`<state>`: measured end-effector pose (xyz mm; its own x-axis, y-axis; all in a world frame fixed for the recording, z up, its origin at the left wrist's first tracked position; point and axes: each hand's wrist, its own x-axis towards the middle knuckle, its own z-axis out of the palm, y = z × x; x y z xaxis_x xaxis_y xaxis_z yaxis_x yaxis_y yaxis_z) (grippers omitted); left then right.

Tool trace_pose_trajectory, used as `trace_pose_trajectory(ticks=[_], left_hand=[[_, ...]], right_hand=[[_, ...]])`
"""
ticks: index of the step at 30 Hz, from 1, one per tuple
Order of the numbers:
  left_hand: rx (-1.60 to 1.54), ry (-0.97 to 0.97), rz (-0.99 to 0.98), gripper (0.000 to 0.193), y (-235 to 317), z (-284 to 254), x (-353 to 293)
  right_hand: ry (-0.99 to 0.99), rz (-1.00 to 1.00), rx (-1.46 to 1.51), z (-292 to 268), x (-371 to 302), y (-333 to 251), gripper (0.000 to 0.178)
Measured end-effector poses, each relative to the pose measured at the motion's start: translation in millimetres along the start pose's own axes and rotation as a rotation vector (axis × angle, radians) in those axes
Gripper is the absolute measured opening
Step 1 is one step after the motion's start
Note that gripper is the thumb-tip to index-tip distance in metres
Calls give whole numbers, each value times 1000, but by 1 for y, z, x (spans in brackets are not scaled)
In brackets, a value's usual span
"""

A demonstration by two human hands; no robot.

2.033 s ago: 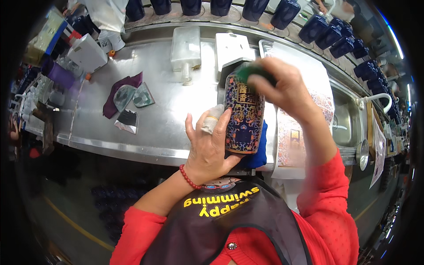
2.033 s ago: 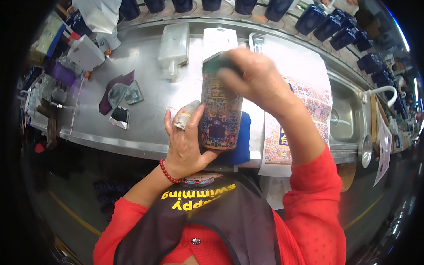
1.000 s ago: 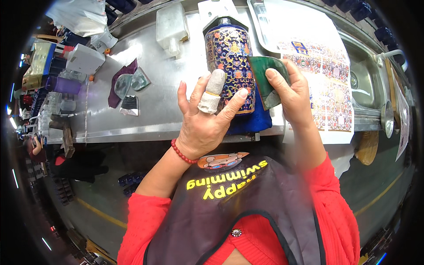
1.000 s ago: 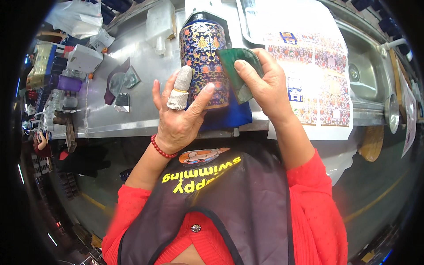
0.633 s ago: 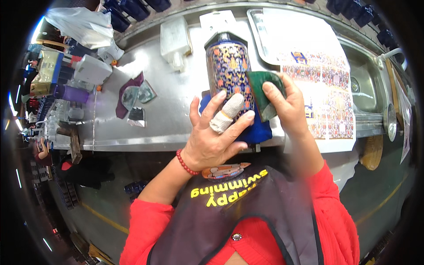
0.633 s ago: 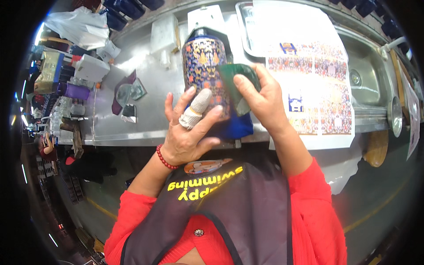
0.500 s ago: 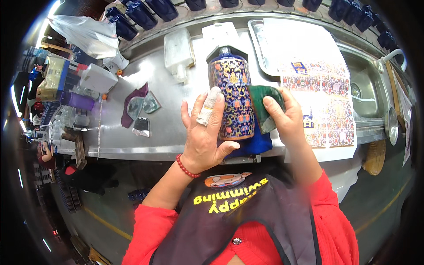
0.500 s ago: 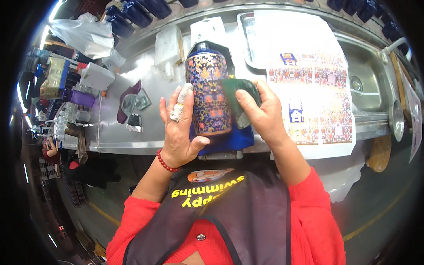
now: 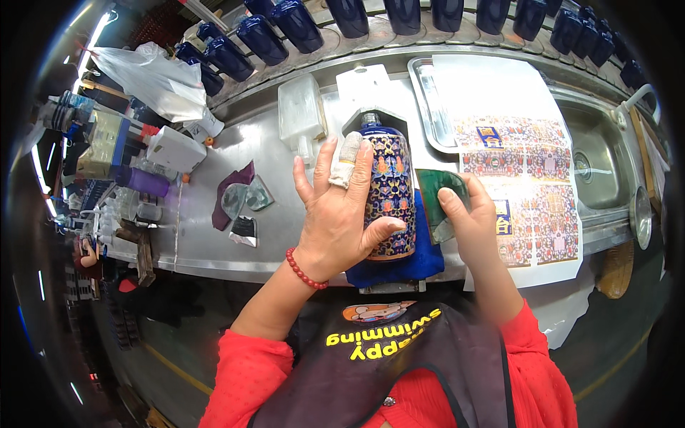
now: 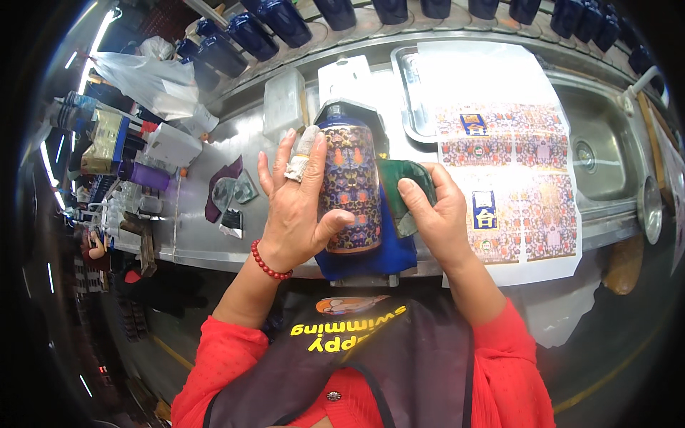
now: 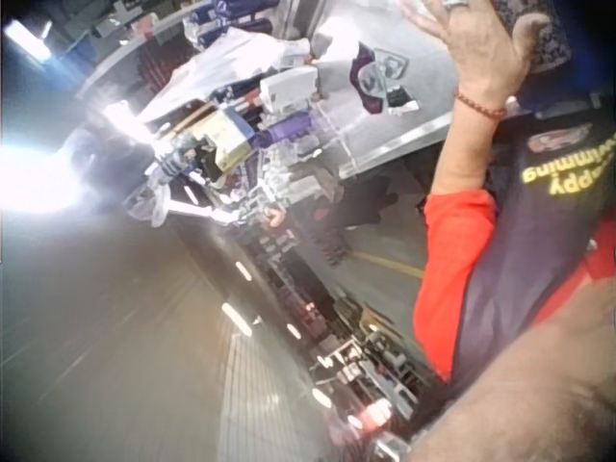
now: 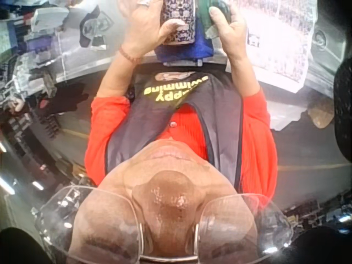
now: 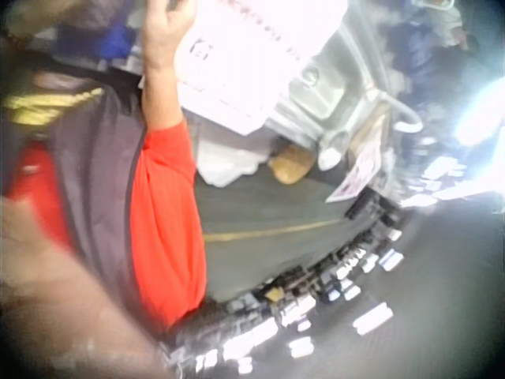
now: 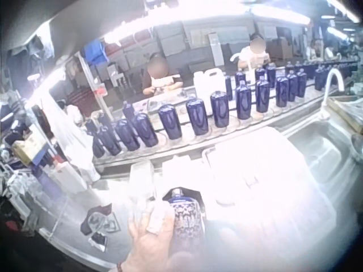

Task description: The person applies decorative stickers to a blue cylindrical container. They peel stickers from a sheet, position them on the container, and smooth them with a green squeegee. The person repeats this process for multiple stickers, rotating the container as needed.

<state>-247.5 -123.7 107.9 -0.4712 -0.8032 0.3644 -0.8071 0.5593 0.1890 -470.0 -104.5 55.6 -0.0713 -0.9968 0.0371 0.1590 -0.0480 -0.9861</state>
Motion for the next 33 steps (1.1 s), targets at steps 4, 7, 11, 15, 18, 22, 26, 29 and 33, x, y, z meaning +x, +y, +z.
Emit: trace_pose_trajectory(ticks=[4, 7, 11, 15, 18, 22, 26, 29, 33], left_hand=[[78, -29, 31, 104, 1, 2, 8], [110, -50, 55, 102, 8, -1, 17], [69, -61, 102, 98, 9, 0, 22], [-154, 109, 8, 91, 0, -2, -3], [-250, 188, -68, 91, 5, 4, -33], [-214, 149, -112, 93, 17, 19, -59], [-155, 83, -94, 96, 18, 24, -65], [-129, 41, -74, 99, 18, 21, -64], [-113, 37, -87, 103, 21, 19, -57]], right_hand=[[-21, 12, -34, -1, 0, 2, 18], [-12, 4, -43, 1, 0, 2, 18], [2, -37, -28, 1, 2, -5, 17], [-37, -149, -255, 9, 8, -23, 24], [-70, -301, -279, 28, 10, -35, 23], [-164, -395, -434, 52, 14, -36, 26], [-57, -151, -331, 48, 17, -23, 23], [-109, 83, 12, 36, 18, -13, 23], [-25, 30, 291, 23, 14, -5, 23]])
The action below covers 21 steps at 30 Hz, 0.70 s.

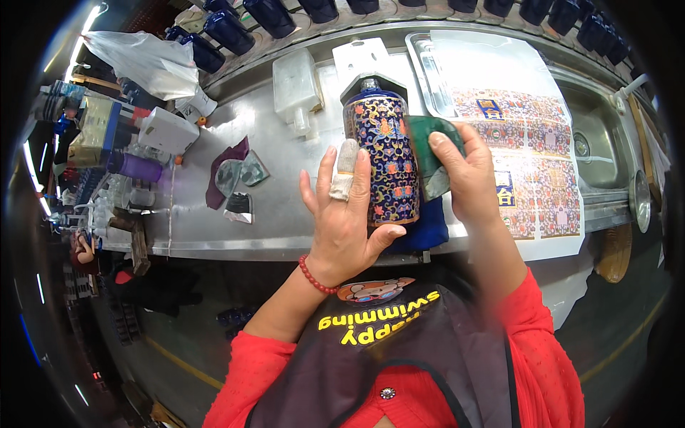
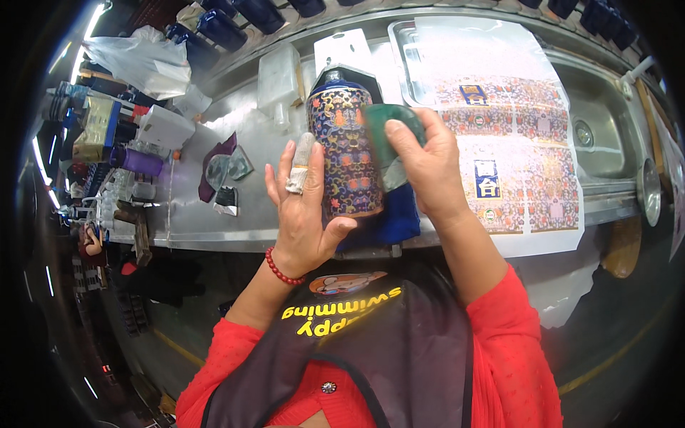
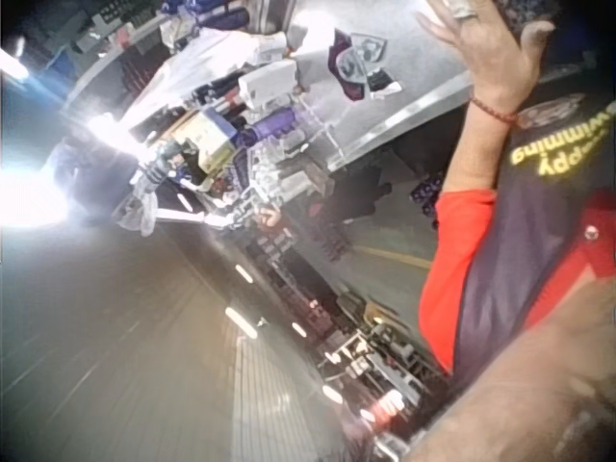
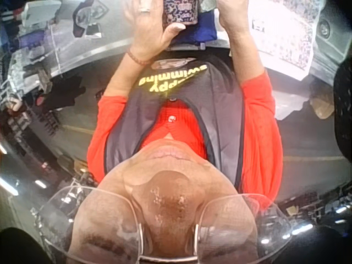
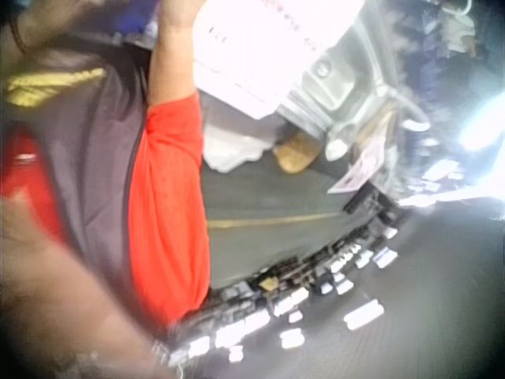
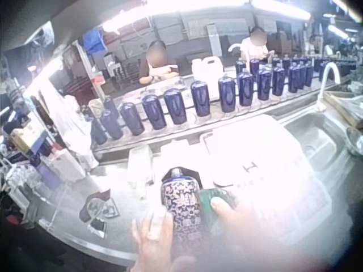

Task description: The person applies decorative stickers to a blue cylindrical container. They peel stickers from a sheet, position them on the container, and smooth them with a green squeegee. The person repeats this process for multiple stickers, rotating the container as needed.

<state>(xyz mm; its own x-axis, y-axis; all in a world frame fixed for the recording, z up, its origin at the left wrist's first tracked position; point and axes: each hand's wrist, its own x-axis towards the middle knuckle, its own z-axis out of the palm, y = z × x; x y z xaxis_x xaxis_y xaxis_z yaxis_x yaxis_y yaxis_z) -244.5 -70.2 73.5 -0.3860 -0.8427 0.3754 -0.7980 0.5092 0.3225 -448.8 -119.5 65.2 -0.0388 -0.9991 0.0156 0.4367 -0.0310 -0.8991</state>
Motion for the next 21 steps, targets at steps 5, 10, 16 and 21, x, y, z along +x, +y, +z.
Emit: trace_pose_trajectory(ticks=[5, 10, 16, 21], left_hand=[[117, -35, 23, 107, 11, -3, 12], [244, -82, 57, 106, 23, -8, 23], [263, -105, 73, 103, 29, -5, 27], [42, 19, 53, 104, 18, -9, 5]], right_hand=[[61, -393, -737, -2, -4, 5, 16], [-66, -623, -836, -2, -12, 7, 17], [-86, -525, -703, -4, -5, 4, 18], [-136, -681, -1007, -6, 1, -9, 30]])
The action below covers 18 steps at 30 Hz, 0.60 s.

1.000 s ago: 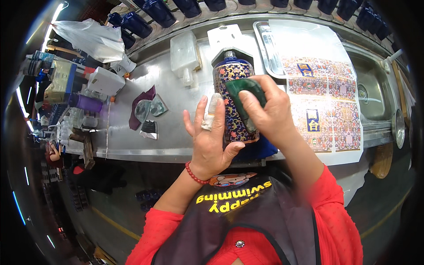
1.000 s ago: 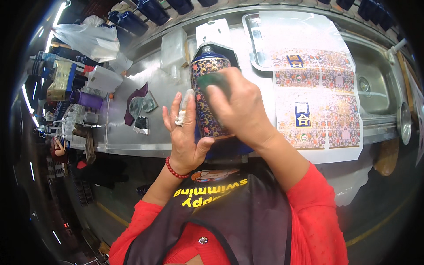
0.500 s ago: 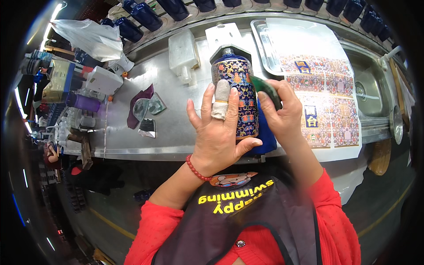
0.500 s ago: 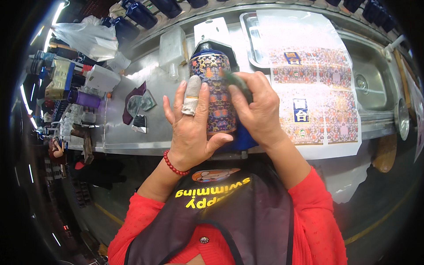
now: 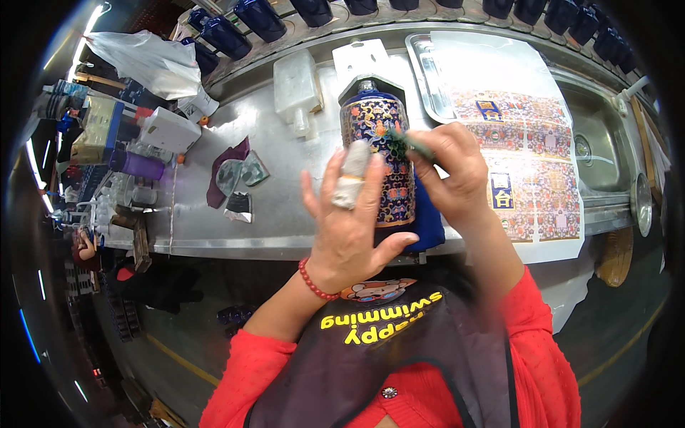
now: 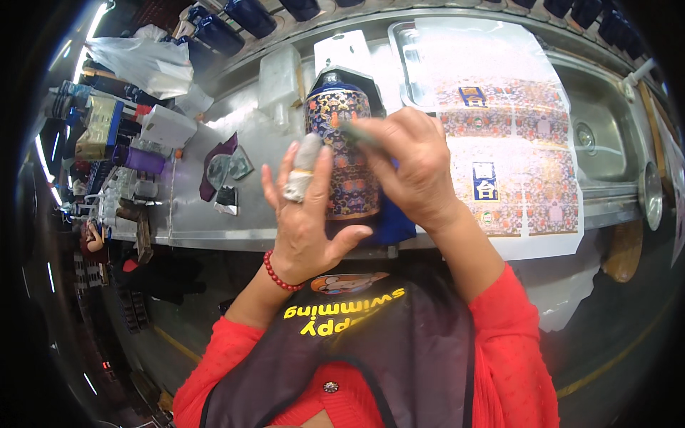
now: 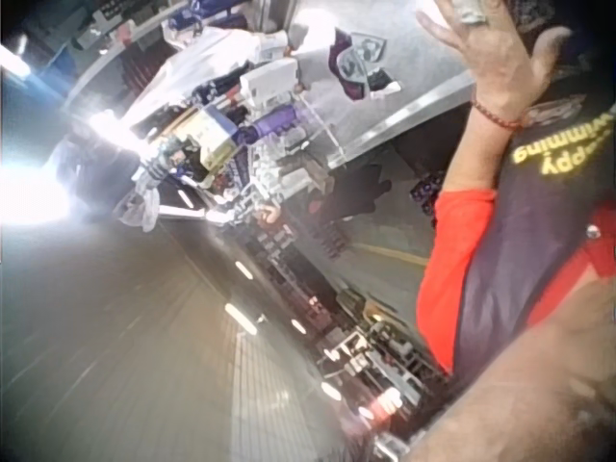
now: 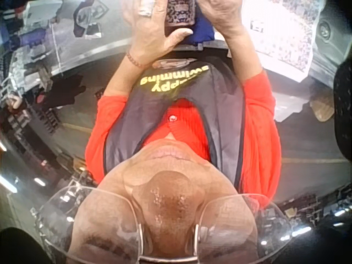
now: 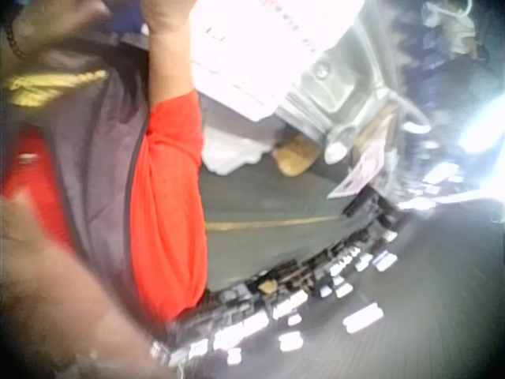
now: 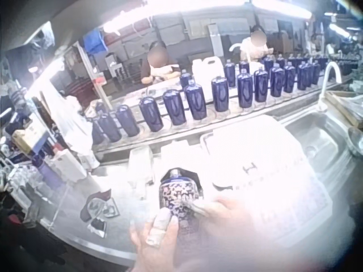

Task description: The person applies decorative stickers to a blue cylindrical container. They peel stickers from a sheet, position them on the container, and smooth them with a green squeegee. The person repeats this process for multiple stickers, rotating the container as needed.

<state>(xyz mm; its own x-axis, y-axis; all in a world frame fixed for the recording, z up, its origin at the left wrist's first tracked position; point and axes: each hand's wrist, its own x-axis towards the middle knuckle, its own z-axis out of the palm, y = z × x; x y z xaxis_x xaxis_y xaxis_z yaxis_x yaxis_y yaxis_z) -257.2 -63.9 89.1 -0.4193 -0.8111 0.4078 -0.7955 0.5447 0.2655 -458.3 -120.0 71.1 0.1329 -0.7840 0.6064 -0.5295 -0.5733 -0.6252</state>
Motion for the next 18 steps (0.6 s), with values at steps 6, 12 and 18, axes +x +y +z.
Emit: trace_pose_trajectory(ticks=[6, 12, 18], left_hand=[[-58, 42, -104, 111, -14, 16, -21], [-94, 59, -108, 107, -28, 33, -32], [-303, 51, -149, 102, -33, 45, -38]], right_hand=[[-632, -279, 35, -42, 31, -29, 24], [-144, -373, -158, -12, 88, -24, 29], [-891, -195, 333, -29, 55, -37, 36]])
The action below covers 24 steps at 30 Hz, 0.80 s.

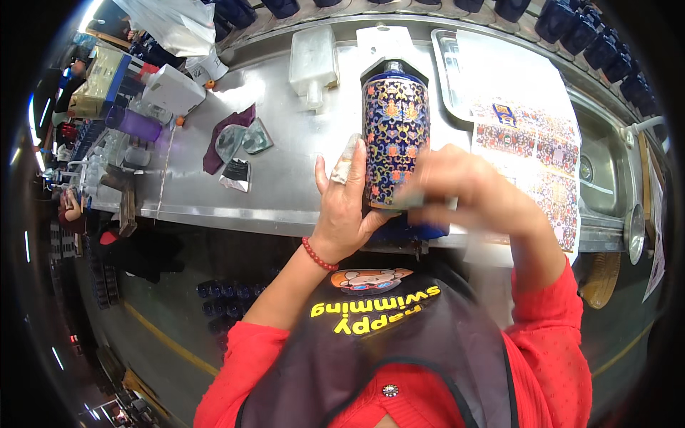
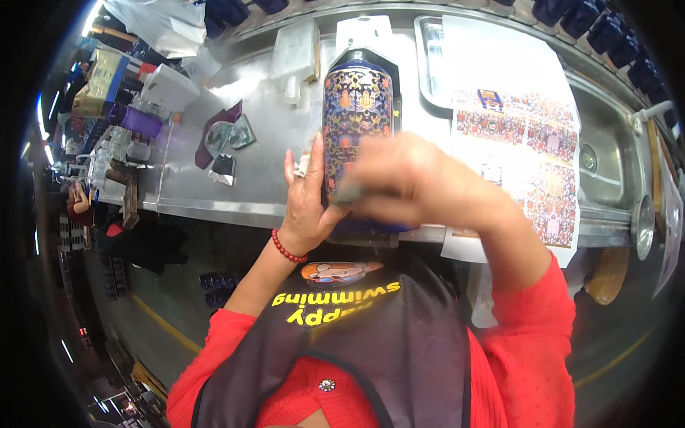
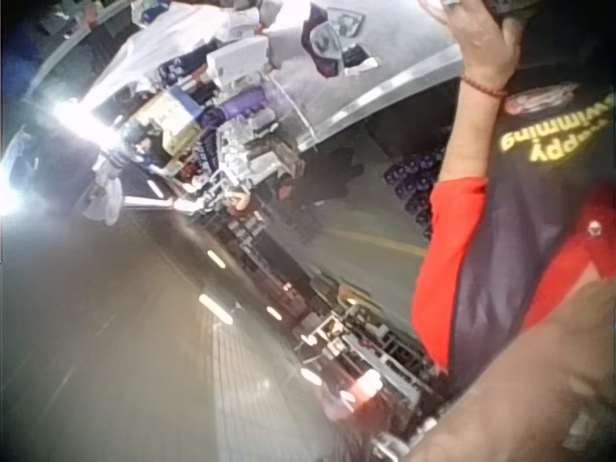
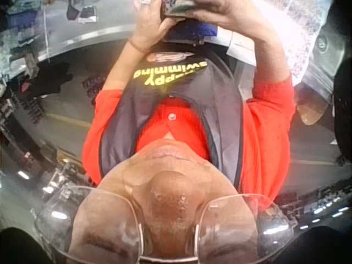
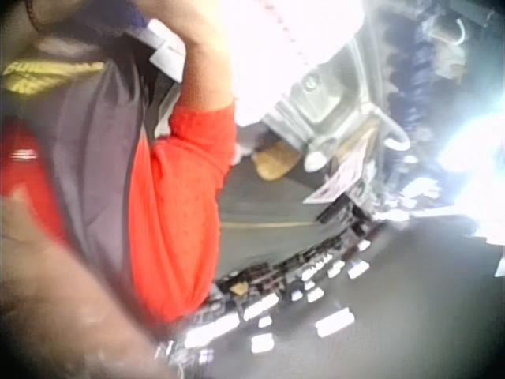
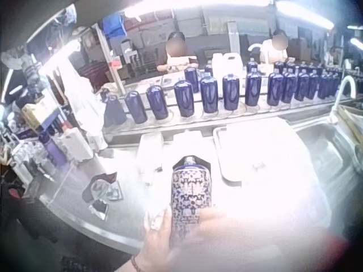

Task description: The person applies decorative stickers to a blue cylindrical container. They peel stickers from a sheet, position them on the container, and smooth them with a green squeegee. The person repeats this process for multiple stickers, rotating the container as needed.

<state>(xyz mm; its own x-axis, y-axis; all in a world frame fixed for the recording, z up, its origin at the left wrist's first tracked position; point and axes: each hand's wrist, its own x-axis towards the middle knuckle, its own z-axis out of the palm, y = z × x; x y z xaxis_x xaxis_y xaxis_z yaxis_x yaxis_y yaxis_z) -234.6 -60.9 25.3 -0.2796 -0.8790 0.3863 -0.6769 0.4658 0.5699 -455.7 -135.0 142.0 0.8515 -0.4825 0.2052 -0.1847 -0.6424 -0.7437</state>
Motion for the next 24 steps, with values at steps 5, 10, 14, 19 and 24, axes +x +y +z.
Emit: trace_pose_trajectory(ticks=[5, 10, 14, 19, 24], left_hand=[[137, 57, 77, 93, 8, -3, -1], [251, 90, 153, 87, 19, -4, 3], [328, 55, 164, 86, 30, -8, 5], [406, 52, 106, 82, 44, -5, 5], [371, 47, 132, 78, 52, 3, -2]], right_hand=[[550, -64, -304, 15, -13, 27, 26], [652, 166, -38, 43, -51, 43, 16], [703, 222, 40, 50, -54, 53, 15], [732, 210, 60, 51, -47, 49, 16], [740, 288, 60, 53, -49, 49, 17]])
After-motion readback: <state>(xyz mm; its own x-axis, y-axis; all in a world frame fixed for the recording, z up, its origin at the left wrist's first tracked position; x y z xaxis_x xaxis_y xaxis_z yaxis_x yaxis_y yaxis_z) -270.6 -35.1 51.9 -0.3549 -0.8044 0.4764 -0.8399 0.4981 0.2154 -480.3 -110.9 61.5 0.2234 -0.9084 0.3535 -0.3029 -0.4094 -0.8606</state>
